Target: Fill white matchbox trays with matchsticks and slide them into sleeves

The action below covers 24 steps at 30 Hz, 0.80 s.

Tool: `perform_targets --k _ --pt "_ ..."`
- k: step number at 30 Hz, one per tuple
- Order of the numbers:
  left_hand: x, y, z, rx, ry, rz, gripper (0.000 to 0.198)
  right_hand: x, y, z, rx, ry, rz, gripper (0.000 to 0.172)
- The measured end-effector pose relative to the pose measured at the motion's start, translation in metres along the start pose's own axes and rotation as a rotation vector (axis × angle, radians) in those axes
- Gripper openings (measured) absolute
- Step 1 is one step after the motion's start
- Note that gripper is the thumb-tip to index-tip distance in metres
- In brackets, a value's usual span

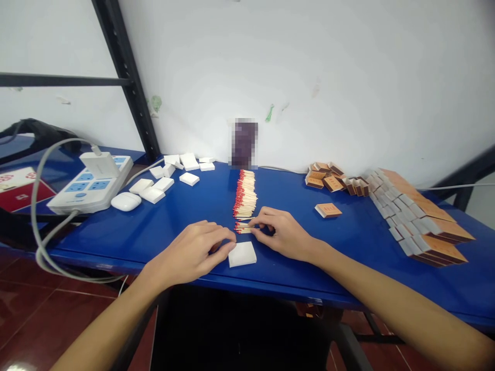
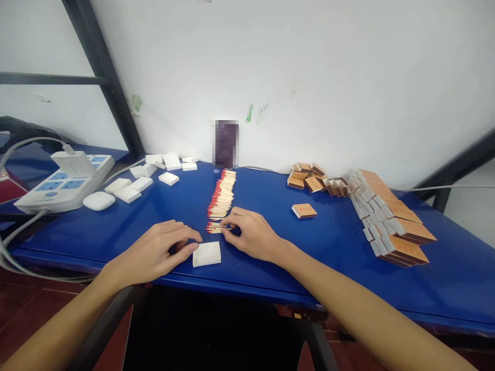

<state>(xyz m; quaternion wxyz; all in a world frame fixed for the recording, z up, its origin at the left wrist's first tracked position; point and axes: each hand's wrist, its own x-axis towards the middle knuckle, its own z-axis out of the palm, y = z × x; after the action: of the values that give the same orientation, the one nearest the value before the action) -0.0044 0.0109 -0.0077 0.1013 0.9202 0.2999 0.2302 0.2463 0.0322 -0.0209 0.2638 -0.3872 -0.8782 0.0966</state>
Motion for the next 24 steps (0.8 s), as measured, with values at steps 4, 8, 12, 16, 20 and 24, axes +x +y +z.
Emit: perform_targets --k 4,8,12,16,20,24 --pt "-0.0001 -0.0001 -0.0003 0.051 0.003 -0.064 0.026 0.0008 0.0010 0.0019 -0.025 0.017 -0.007 0.014" --pt "0.0003 0.0005 -0.0037 0.059 -0.016 -0.161 0.036 -0.0001 -0.0012 0.0012 -0.019 0.021 -0.019 0.016" --pt "-0.0010 -0.0008 -0.0029 0.040 -0.030 -0.204 0.050 -0.0017 -0.0025 -0.0019 -0.029 0.038 -0.020 0.012" --pt "-0.0031 -0.0039 0.0012 0.036 -0.001 -0.281 0.053 -0.0013 -0.0006 -0.0054 -0.085 0.019 0.040 0.006" --pt "-0.0043 -0.0043 0.0014 0.066 0.003 -0.303 0.046 0.0004 0.0020 -0.0071 -0.083 -0.044 0.083 0.005" --pt "-0.0051 -0.0032 -0.0023 0.061 -0.005 -0.298 0.031 -0.0007 0.0033 -0.0072 -0.049 -0.053 0.087 0.008"
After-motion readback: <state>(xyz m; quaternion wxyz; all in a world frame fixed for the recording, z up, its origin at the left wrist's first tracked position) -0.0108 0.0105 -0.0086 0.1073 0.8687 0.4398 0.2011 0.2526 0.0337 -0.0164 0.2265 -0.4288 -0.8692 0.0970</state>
